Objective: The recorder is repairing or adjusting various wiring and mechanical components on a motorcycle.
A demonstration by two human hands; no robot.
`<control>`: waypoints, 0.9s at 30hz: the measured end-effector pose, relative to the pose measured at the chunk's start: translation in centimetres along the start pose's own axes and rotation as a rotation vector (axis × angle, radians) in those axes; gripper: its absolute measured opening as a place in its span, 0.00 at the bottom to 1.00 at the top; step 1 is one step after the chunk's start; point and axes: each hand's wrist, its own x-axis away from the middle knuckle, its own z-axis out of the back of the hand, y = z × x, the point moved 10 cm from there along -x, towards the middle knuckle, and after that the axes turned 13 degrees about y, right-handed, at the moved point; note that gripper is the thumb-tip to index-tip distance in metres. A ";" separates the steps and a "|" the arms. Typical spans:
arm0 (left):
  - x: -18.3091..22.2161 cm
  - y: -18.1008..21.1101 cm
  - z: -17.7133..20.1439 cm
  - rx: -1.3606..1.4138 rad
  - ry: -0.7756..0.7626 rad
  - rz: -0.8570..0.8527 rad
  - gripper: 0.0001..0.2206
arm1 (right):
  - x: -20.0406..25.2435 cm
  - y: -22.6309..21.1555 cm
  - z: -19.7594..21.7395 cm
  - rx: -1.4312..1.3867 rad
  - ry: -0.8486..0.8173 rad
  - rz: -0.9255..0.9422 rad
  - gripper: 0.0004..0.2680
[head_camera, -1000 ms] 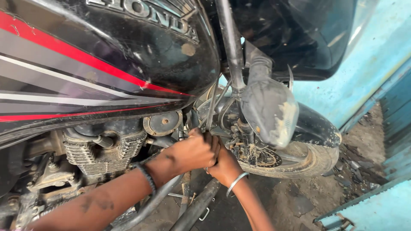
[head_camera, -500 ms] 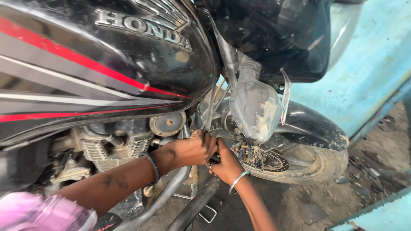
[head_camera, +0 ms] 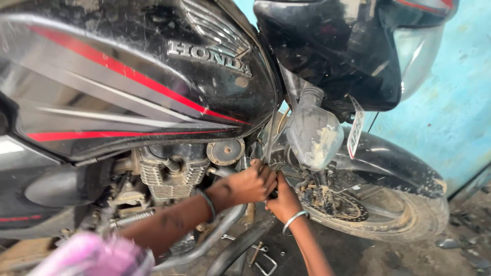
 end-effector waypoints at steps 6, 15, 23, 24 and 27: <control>0.0 -0.2 -0.8 0.060 -0.037 0.206 0.18 | -0.6 1.2 -0.5 0.186 0.071 0.077 0.32; -0.3 1.9 -5.1 0.121 -0.217 0.181 0.20 | -0.3 -1.5 -1.4 0.079 0.054 0.054 0.21; 0.6 1.0 -3.9 0.078 -0.154 0.123 0.20 | -0.6 1.0 -2.2 0.023 -0.006 -0.005 0.16; 0.7 1.0 -3.6 -0.015 -0.105 0.074 0.18 | -0.7 1.3 -2.1 -0.023 0.006 -0.023 0.19; 2.2 1.9 -6.1 -0.104 -0.151 -0.020 0.13 | -1.2 2.5 -2.0 -0.080 -0.006 -0.030 0.23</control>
